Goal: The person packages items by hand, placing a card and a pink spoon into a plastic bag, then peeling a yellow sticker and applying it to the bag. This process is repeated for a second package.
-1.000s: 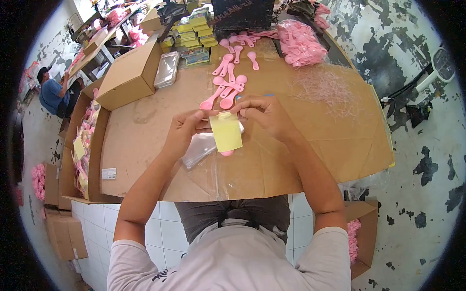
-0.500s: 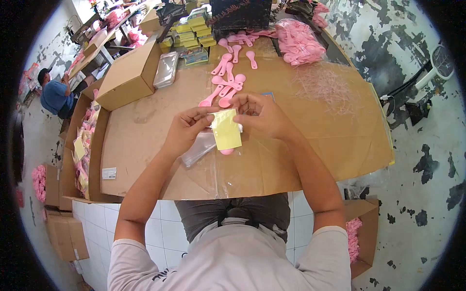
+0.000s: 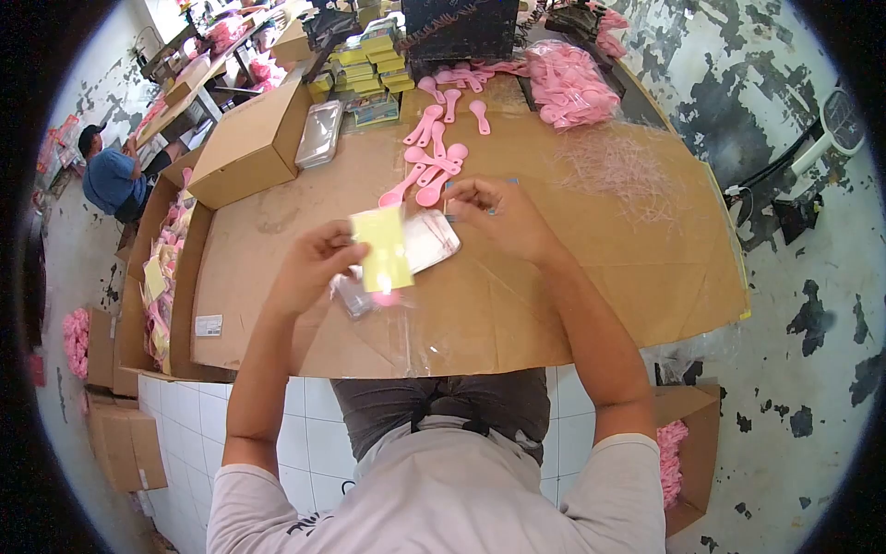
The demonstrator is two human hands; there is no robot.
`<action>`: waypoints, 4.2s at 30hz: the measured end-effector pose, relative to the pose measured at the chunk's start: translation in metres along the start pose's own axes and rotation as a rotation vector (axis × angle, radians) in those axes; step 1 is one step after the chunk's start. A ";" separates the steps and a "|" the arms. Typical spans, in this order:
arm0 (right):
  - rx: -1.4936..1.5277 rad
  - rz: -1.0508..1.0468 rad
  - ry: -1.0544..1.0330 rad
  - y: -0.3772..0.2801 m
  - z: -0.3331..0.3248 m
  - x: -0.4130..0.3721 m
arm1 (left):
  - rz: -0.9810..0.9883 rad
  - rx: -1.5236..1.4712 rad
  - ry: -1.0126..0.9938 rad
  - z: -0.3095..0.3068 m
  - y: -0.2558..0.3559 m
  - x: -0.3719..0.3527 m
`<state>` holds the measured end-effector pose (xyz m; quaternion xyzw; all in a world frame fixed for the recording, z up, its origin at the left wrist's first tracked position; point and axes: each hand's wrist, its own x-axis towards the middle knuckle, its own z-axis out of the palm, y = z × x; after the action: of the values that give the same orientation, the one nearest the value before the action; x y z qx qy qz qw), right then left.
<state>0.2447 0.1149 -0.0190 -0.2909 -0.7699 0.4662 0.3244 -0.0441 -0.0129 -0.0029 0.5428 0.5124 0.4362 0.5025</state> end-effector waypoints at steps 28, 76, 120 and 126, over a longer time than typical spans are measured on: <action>-0.051 -0.049 0.376 0.035 -0.020 0.007 | 0.072 0.593 0.127 0.024 -0.021 0.054; -0.041 -0.056 0.025 -0.003 0.017 -0.006 | 0.123 0.254 -0.038 0.034 -0.023 0.037; -0.164 -0.081 0.071 -0.030 -0.012 0.003 | 0.035 -0.053 -0.108 0.027 -0.021 0.038; -0.064 -0.099 0.047 -0.036 0.013 0.001 | 0.071 -0.065 -0.179 0.031 -0.031 0.041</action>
<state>0.2284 0.0945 0.0091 -0.2734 -0.7902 0.4177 0.3555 -0.0130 0.0236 -0.0387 0.5808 0.4315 0.4201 0.5477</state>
